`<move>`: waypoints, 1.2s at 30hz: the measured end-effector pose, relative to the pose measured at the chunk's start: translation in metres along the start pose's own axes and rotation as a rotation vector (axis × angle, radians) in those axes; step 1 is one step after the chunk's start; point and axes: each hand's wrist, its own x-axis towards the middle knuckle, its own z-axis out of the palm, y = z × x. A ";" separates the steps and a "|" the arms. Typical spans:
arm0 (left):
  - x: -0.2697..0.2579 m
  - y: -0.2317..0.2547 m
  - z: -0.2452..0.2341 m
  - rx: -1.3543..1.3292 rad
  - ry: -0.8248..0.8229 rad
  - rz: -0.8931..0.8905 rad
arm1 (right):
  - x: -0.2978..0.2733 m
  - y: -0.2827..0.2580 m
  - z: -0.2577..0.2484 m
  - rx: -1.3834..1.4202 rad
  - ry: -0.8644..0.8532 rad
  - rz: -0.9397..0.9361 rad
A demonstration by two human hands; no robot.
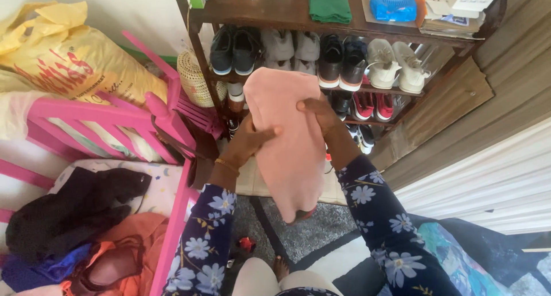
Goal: The recorder tidies a shelf of shoes and toiletries, organizes clothes in a crib, and folds an orange garment.
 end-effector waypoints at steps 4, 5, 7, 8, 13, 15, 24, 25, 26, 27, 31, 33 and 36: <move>-0.006 -0.004 -0.006 0.059 0.126 0.066 | 0.010 0.005 0.027 -0.191 0.029 -0.104; -0.005 -0.011 -0.011 0.021 0.163 0.189 | 0.013 0.007 0.035 -0.225 0.053 -0.118; -0.010 -0.006 -0.018 0.062 0.260 0.224 | 0.026 0.021 0.035 -0.272 0.084 -0.138; -0.013 -0.004 -0.022 0.105 0.345 0.256 | 0.031 0.029 0.035 -0.319 0.120 -0.169; -0.021 0.019 -0.046 -0.161 0.422 0.304 | 0.038 0.067 -0.009 -0.544 -0.007 0.162; -0.028 0.023 -0.055 -0.216 0.456 0.308 | 0.032 0.077 -0.004 -0.571 -0.118 0.330; -0.051 0.012 -0.125 -0.385 0.492 -0.220 | 0.043 0.131 0.040 -0.560 -0.157 0.281; -0.058 0.020 -0.127 -0.453 0.510 -0.188 | 0.048 0.139 0.045 -0.576 -0.155 0.302; -0.066 0.028 -0.130 -0.519 0.532 -0.158 | 0.052 0.148 0.050 -0.588 -0.155 0.326; -0.068 0.028 -0.146 -0.520 0.539 -0.157 | 0.058 0.156 0.057 -0.588 -0.160 0.331; -0.094 0.029 -0.212 -0.409 0.579 -0.084 | 0.082 0.224 0.077 -0.546 -0.175 0.325; -0.109 -0.017 -0.299 -0.345 0.652 -0.043 | 0.103 0.262 0.095 -0.576 -0.175 0.260; -0.138 -0.064 -0.397 -0.452 0.338 0.709 | 0.138 0.305 0.124 -0.639 -0.028 0.119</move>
